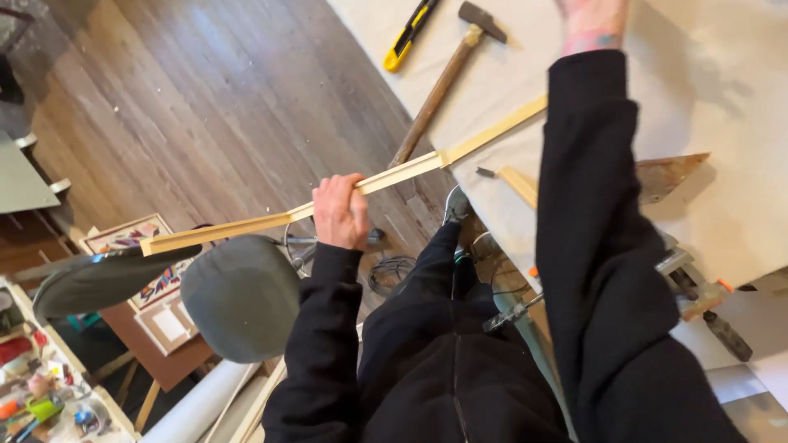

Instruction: The person assembles a wooden picture frame corner. They pick up a mitered wood strip, apply wood glue from a bottle to the joint, fit the pieces together in a corner clamp on the workbench, tighten the clamp, tap the joint with a hammer, then release the clamp and apply glue to another strip.

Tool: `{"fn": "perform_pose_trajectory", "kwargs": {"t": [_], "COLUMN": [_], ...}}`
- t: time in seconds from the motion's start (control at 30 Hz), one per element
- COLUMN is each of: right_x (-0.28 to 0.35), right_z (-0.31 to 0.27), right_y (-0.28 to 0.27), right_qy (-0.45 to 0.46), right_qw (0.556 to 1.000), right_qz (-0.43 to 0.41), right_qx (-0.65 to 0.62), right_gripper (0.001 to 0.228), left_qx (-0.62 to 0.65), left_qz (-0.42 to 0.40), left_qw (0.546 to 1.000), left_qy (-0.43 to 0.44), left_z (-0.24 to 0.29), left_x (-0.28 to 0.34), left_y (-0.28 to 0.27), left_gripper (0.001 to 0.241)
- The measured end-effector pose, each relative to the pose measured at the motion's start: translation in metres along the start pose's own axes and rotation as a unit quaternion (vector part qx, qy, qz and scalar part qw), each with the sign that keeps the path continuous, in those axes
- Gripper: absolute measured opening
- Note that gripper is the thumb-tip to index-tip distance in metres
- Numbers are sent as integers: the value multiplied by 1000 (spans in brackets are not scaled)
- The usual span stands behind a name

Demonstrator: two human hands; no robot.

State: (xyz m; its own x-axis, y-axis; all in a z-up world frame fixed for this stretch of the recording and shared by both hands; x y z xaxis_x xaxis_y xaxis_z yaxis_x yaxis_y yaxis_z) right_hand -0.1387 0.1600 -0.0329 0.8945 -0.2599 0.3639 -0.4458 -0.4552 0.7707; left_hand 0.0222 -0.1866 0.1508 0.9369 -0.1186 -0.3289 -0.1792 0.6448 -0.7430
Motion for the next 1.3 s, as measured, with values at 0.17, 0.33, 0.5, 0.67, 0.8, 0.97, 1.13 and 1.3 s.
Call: {"fn": "perform_pose_trajectory", "kwargs": {"t": [0.17, 0.33, 0.5, 0.67, 0.8, 0.97, 1.13, 1.3], "right_x": [69, 141, 220, 261, 287, 306, 321, 333], "right_z": [-90, -160, -215, -225, -229, -241, -240, -242], "right_y": [-4, 49, 85, 71, 61, 48, 30, 52], "right_qy": [-110, -173, -323, -392, -406, -429, -383, -393], "right_qw": [989, 955, 851, 784, 790, 814, 830, 798], "right_qz": [-26, -99, -2, 3, 31, 48, 99, 115], "right_qx": [101, 219, 414, 482, 458, 390, 392, 442], "right_gripper": [57, 62, 69, 72, 78, 86, 82, 84], "left_qx": [-15, -36, -18, 0, 7, 17, 23, 24], "left_qz": [-16, -31, -28, -30, -32, -27, -20, -18], "left_qw": [999, 998, 997, 996, 995, 994, 993, 992], "left_qy": [42, 48, 65, 90, 98, 104, 112, 120], "left_z": [23, 23, 40, 70, 91, 107, 125, 130], "left_x": [1, 15, 18, 24, 31, 35, 36, 40], "left_y": [-14, -19, -10, -7, -12, -20, -29, -32], "left_gripper": [21, 28, 30, 32, 34, 33, 33, 35]}}
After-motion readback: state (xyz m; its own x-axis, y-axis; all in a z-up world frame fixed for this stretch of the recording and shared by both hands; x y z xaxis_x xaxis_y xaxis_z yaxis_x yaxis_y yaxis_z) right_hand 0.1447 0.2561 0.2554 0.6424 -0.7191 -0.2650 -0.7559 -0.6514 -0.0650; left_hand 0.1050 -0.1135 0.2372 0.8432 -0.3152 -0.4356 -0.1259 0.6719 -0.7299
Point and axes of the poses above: each hand's wrist, its own x-axis away from the middle knuckle, its own y-axis out of the palm, z = x × y, the point moved 9 cm from there along -x, towards the middle knuckle, and after that the axes turned 12 degrees about z, right-handed, at the moved point
